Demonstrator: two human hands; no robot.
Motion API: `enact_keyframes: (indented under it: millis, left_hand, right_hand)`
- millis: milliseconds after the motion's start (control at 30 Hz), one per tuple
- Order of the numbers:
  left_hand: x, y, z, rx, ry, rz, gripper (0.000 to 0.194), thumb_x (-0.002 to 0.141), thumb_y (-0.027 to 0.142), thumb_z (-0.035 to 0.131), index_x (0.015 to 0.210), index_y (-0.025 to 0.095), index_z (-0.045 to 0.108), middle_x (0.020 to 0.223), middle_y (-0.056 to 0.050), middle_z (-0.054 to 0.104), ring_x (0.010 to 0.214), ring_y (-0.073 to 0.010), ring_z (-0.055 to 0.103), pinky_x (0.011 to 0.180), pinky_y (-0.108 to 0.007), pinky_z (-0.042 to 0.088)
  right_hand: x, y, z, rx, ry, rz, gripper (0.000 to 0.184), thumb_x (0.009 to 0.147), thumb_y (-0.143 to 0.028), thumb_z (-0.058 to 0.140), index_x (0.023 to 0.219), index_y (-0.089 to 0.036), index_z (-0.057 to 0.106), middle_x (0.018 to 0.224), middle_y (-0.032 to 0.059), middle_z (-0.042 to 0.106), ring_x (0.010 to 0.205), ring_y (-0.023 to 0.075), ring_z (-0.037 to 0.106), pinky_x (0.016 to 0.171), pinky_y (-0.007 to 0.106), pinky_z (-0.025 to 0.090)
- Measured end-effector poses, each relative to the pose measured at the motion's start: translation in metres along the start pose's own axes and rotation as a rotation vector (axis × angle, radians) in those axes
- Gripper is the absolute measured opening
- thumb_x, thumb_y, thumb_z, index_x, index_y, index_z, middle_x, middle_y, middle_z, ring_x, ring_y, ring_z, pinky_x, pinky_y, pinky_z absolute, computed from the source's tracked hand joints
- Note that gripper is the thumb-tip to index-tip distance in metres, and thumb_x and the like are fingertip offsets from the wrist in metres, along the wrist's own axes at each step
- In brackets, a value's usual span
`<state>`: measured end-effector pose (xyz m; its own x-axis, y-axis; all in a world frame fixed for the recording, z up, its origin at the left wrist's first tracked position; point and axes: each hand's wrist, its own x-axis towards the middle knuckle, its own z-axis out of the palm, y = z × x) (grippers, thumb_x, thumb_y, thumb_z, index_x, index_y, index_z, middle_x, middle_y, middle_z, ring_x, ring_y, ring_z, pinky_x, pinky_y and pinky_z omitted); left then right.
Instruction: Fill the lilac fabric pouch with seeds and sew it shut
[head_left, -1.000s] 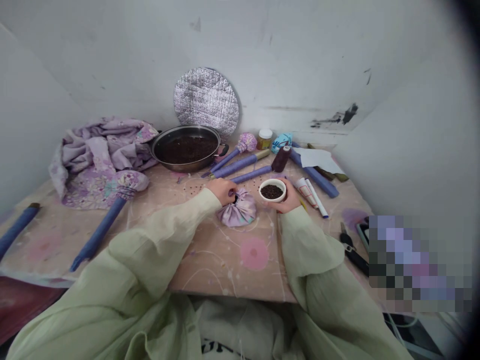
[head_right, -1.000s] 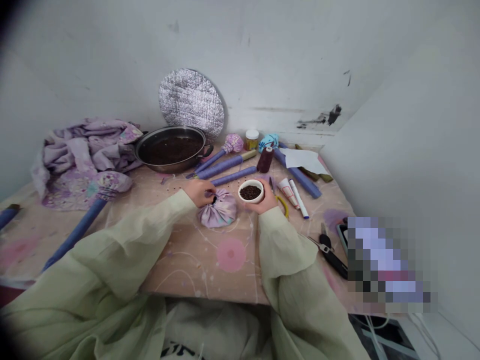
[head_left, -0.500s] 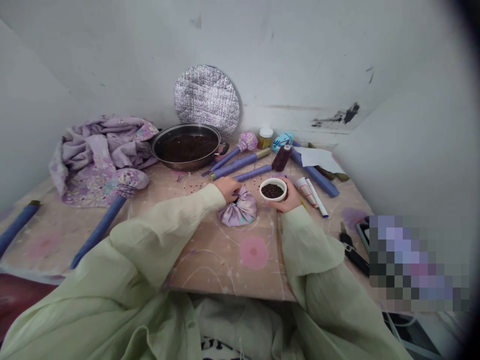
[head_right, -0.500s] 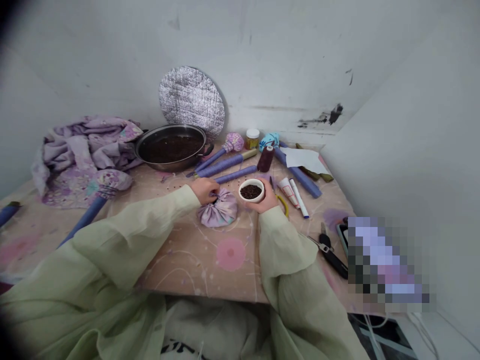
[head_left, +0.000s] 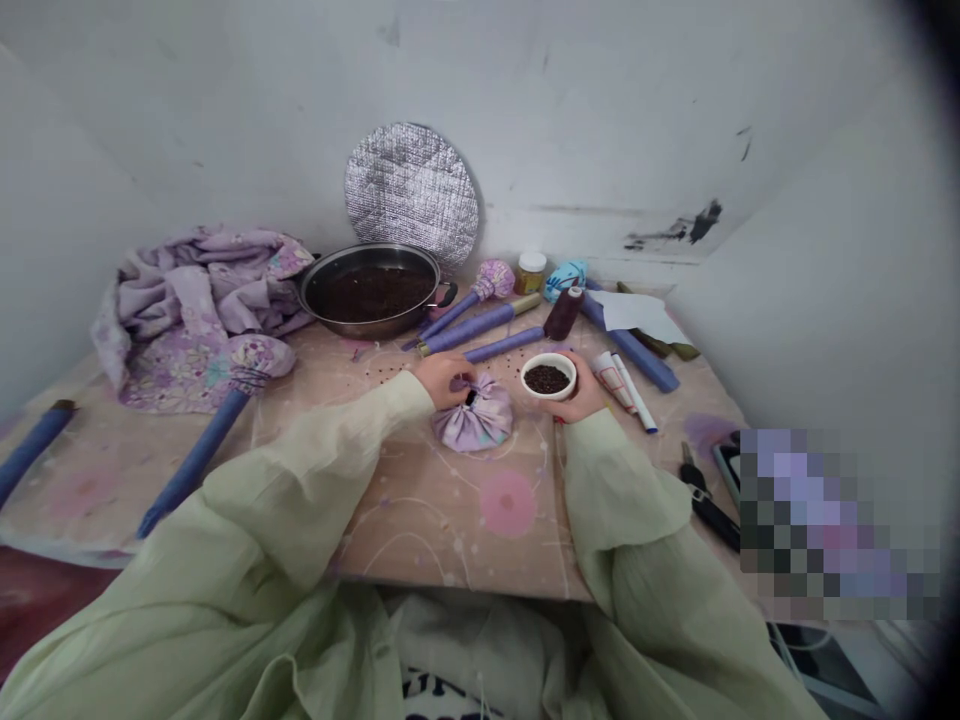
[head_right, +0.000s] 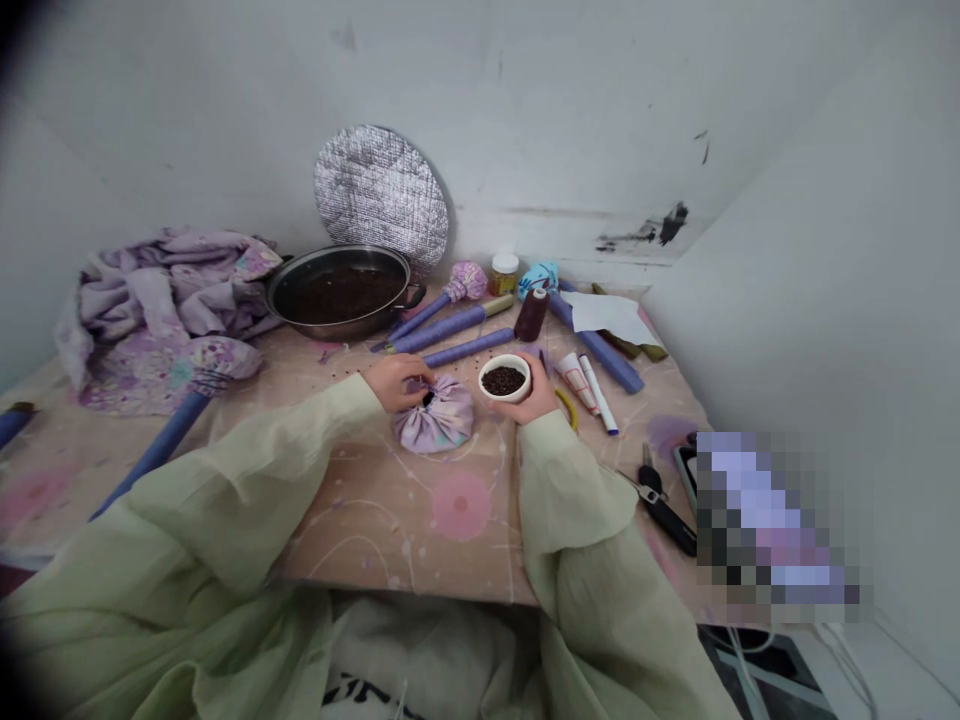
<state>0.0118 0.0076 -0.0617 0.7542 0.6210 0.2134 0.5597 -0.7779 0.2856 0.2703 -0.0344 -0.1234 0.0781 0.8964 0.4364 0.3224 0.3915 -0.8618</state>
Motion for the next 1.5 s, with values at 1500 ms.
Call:
enact_keyframes:
  millis: [1500]
  left_hand:
    - [0.001,0.015,-0.007,0.146,0.135,-0.113,0.022,0.065,0.018,0.057,0.086,0.018,0.062,0.08,-0.002,0.069,0.075,-0.0181,0.063,0.07,-0.028,0.043]
  right_hand:
    - [0.002,0.009,-0.006,0.007,-0.038,0.01,0.08,0.039,-0.037,0.083,0.109,-0.021,0.047,0.106,0.0082,0.059,0.099,0.0258,0.059,0.09,0.041,0.047]
